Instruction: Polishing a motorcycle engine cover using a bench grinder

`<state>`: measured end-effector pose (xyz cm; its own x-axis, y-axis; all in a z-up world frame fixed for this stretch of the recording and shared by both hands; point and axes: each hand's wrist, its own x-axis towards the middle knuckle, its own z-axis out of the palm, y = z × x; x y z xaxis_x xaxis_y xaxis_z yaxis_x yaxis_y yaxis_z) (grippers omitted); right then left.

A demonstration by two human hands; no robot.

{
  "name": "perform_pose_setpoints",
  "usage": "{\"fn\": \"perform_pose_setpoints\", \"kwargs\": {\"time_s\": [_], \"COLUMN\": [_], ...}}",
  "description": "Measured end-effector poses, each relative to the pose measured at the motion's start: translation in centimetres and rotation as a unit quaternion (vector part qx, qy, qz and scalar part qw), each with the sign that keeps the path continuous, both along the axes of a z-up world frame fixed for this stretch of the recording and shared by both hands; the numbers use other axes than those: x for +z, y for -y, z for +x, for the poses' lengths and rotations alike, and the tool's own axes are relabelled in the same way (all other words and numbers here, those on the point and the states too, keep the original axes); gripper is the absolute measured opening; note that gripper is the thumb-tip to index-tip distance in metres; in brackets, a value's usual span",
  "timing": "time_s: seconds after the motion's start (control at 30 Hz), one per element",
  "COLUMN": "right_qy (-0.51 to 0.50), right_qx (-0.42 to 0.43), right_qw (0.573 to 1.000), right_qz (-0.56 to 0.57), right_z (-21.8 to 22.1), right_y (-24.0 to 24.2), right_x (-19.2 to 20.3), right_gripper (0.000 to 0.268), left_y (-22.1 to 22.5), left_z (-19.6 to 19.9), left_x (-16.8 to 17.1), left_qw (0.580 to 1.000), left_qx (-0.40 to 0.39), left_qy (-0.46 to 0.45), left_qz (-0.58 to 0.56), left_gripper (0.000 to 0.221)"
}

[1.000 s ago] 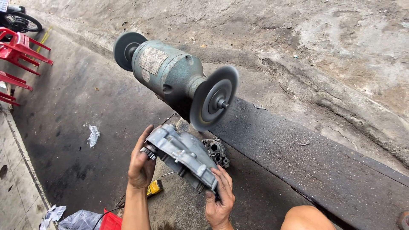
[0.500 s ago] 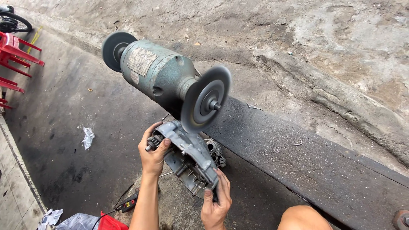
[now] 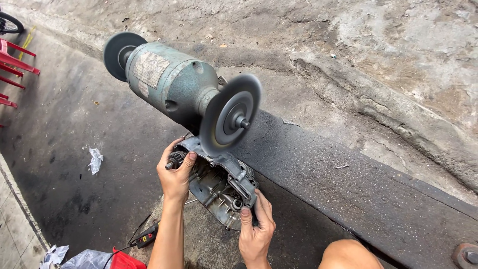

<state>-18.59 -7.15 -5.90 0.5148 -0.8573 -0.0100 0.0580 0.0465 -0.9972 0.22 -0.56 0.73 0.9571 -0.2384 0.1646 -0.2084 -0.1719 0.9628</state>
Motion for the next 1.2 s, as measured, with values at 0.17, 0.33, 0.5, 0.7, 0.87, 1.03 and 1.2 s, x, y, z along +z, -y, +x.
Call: {"fn": "perform_pose_setpoints", "kwargs": {"time_s": [0.17,0.33,0.5,0.7,0.87,1.03,1.2], "right_qy": [0.004,-0.009,0.004,0.094,0.078,0.048,0.127], "right_qx": [0.008,0.016,0.067,0.103,0.101,0.086,0.062], "right_qw": [1.000,1.000,0.997,0.970,0.920,0.918,0.903], "right_qz": [0.005,0.019,0.041,0.198,0.370,0.384,0.405], "right_z": [-0.1,0.1,0.6,0.4,-0.2,-1.1,-2.0], "right_y": [0.4,0.5,0.7,1.1,2.3,2.9,3.8], "right_x": [0.7,0.7,1.9,2.0,-0.8,-0.6,5.0], "right_gripper": [0.055,0.058,0.060,0.043,0.042,0.042,0.039], "left_y": [0.2,0.0,-1.1,-4.4,-5.9,-3.9,-3.1], "left_z": [0.1,0.3,0.1,-1.7,-1.4,-2.4,-2.5], "left_x": [0.0,0.2,1.7,6.8,5.4,5.2,5.1], "left_qw": [1.000,1.000,0.998,0.993,0.988,0.977,0.970], "left_qx": [0.000,0.013,0.053,-0.012,-0.125,-0.114,0.009], "left_qy": [-0.013,-0.002,0.003,-0.042,-0.069,-0.158,-0.220], "left_qz": [-0.013,0.000,0.038,0.113,0.066,-0.088,-0.105], "left_gripper": [0.056,0.052,0.060,0.080,0.080,0.068,0.054]}}
